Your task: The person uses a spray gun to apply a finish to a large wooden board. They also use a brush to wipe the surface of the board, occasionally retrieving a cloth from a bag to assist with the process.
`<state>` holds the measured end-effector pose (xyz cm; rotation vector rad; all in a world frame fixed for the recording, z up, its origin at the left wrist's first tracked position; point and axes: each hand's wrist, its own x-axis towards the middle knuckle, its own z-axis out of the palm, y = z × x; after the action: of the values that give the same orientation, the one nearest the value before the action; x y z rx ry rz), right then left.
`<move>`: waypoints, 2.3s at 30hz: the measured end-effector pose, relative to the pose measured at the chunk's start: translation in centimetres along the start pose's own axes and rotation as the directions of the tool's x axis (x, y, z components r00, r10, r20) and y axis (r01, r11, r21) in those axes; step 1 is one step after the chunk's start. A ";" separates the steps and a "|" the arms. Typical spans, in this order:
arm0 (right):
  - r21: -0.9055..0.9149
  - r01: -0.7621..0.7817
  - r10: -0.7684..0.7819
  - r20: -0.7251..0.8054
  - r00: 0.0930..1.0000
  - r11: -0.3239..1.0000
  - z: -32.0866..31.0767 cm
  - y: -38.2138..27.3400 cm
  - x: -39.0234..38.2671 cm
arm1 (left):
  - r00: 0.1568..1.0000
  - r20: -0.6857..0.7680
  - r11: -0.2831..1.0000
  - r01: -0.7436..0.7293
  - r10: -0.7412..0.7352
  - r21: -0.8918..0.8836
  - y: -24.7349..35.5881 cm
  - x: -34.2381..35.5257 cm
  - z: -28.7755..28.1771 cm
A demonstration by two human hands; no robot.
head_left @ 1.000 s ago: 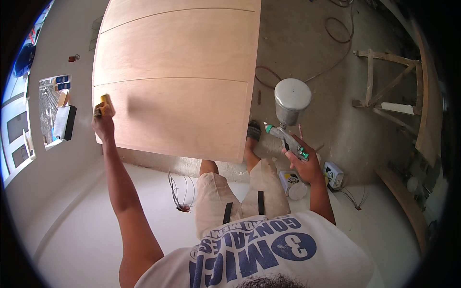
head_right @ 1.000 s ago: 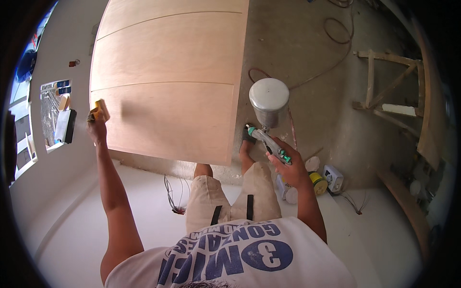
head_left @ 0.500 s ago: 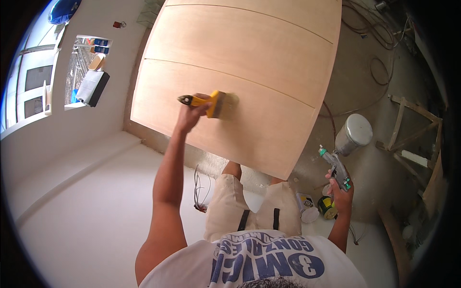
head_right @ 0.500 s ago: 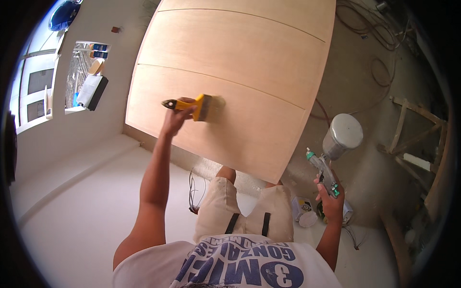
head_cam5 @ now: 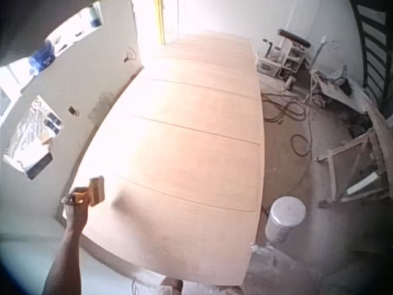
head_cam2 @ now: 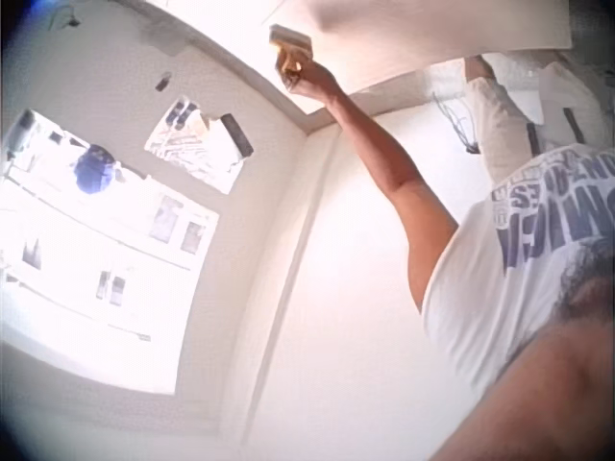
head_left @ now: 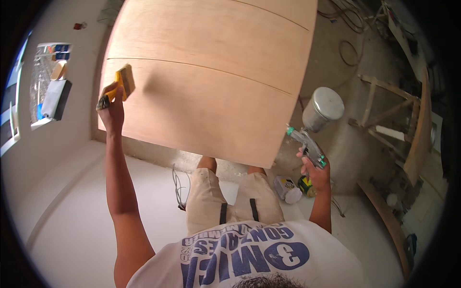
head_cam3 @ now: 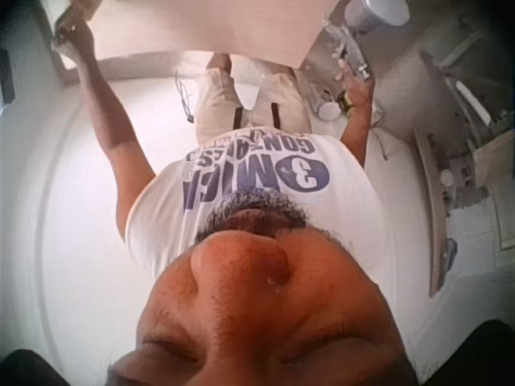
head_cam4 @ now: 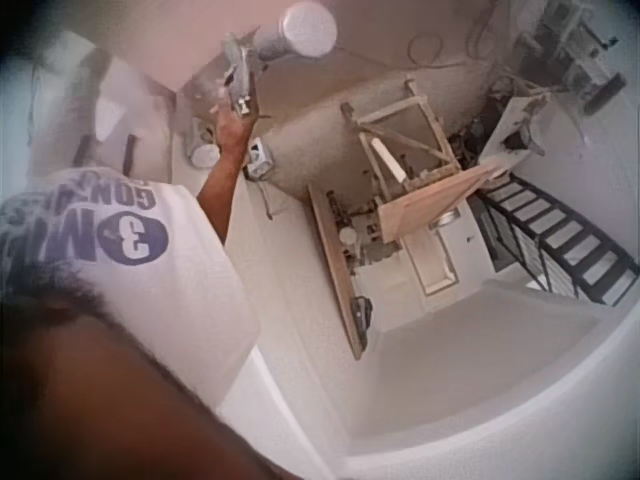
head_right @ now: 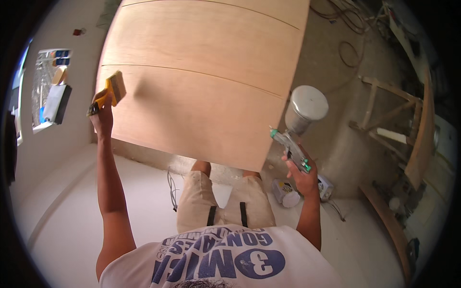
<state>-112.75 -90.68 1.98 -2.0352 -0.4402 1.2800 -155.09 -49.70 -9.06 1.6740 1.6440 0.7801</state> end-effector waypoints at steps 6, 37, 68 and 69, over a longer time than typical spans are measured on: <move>-0.039 -0.091 0.090 -0.037 0.995 0.995 -0.9 -1.4 0.3 | 0.695 0.703 0.737 0.553 -0.150 -0.389 7.7 -24.7 18.1; -0.031 -0.058 0.060 0.078 0.995 0.998 -1.1 1.2 -1.2 | 0.889 0.419 0.938 0.286 -0.184 -0.197 -1.1 -13.4 7.6; -0.013 -0.041 0.042 0.087 0.995 0.999 -1.8 3.0 -1.5 | 0.888 0.412 0.967 0.247 -0.202 -0.059 -1.5 -24.7 6.4; 0.008 -0.045 0.043 0.104 0.994 0.999 -1.8 3.4 -1.3 | 0.924 0.317 0.974 0.228 -0.213 -0.010 -4.6 -21.8 3.6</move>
<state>-112.01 -94.53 1.02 -1.9862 -0.4374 1.4163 -155.80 -71.68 -14.18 1.4607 1.5404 0.4127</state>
